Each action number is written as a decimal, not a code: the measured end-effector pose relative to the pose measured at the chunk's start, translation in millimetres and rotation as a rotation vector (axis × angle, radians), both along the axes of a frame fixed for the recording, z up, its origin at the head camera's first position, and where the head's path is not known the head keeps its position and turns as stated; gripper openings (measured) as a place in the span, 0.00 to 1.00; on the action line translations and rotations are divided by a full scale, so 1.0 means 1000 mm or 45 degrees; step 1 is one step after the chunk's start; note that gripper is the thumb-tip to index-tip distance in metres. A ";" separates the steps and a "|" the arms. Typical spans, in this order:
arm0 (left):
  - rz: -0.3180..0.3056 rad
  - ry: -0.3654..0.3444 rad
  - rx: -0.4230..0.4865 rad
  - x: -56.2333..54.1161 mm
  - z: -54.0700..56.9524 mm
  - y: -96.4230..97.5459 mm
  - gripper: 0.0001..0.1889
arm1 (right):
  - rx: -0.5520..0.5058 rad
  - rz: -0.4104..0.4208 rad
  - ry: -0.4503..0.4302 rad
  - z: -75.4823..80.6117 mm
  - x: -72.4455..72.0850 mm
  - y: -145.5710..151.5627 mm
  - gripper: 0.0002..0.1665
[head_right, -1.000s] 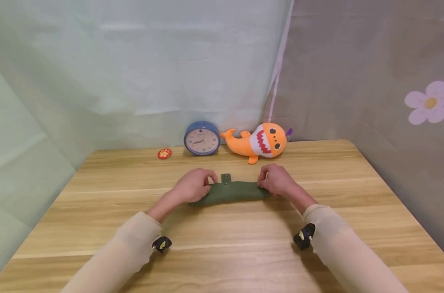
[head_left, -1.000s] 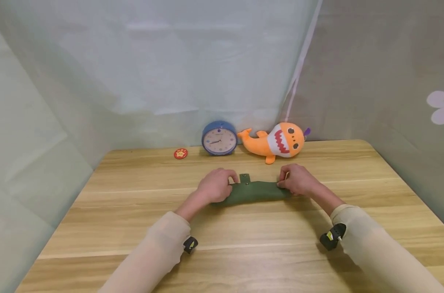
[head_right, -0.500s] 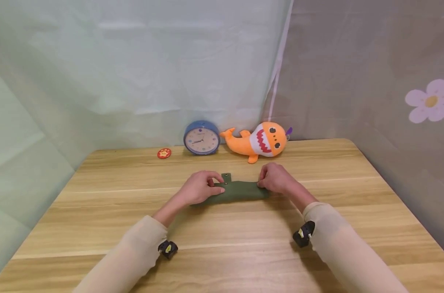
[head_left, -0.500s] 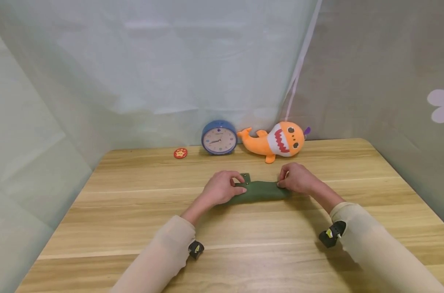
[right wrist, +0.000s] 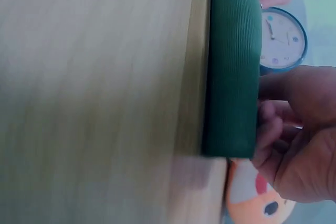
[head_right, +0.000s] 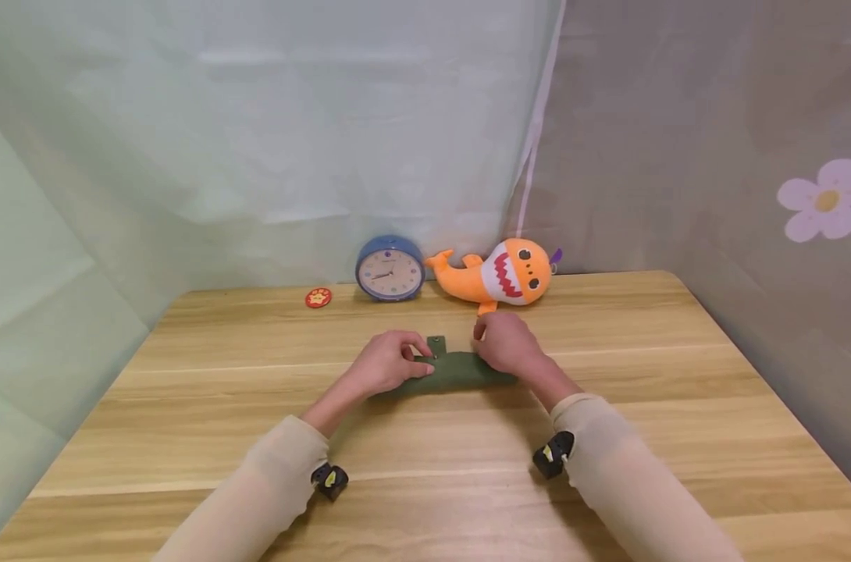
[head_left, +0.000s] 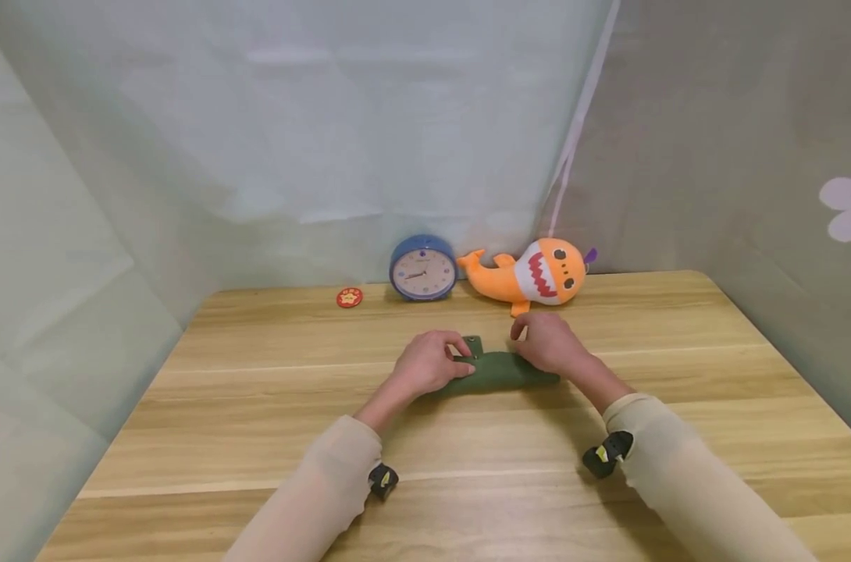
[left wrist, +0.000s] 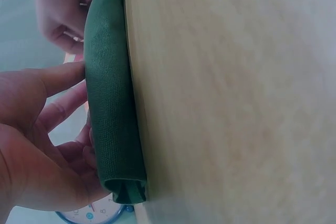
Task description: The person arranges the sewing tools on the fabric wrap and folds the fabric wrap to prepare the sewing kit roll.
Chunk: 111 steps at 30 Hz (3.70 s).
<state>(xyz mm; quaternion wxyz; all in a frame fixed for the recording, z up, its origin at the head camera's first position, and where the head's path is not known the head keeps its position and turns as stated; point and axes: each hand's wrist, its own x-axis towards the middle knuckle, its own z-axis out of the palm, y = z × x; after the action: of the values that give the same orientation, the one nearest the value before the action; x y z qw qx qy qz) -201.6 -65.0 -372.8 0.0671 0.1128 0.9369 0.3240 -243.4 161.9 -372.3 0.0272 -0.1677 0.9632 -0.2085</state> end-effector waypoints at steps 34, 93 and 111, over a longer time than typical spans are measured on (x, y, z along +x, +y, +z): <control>0.020 -0.073 0.151 -0.003 -0.003 -0.004 0.05 | -0.103 0.069 -0.327 -0.008 -0.017 -0.032 0.24; 0.073 -0.106 0.081 -0.001 0.003 -0.002 0.09 | -0.505 0.177 -0.298 -0.006 0.011 -0.016 0.13; 0.049 -0.113 0.050 -0.003 0.004 -0.001 0.08 | -0.530 0.278 -0.307 -0.006 0.013 -0.010 0.15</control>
<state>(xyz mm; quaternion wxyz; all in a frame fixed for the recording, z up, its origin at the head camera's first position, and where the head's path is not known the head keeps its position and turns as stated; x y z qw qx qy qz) -204.6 -65.9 -369.3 0.1000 0.0816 0.9285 0.3482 -230.3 152.1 -378.7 0.1290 -0.2466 0.8655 -0.4165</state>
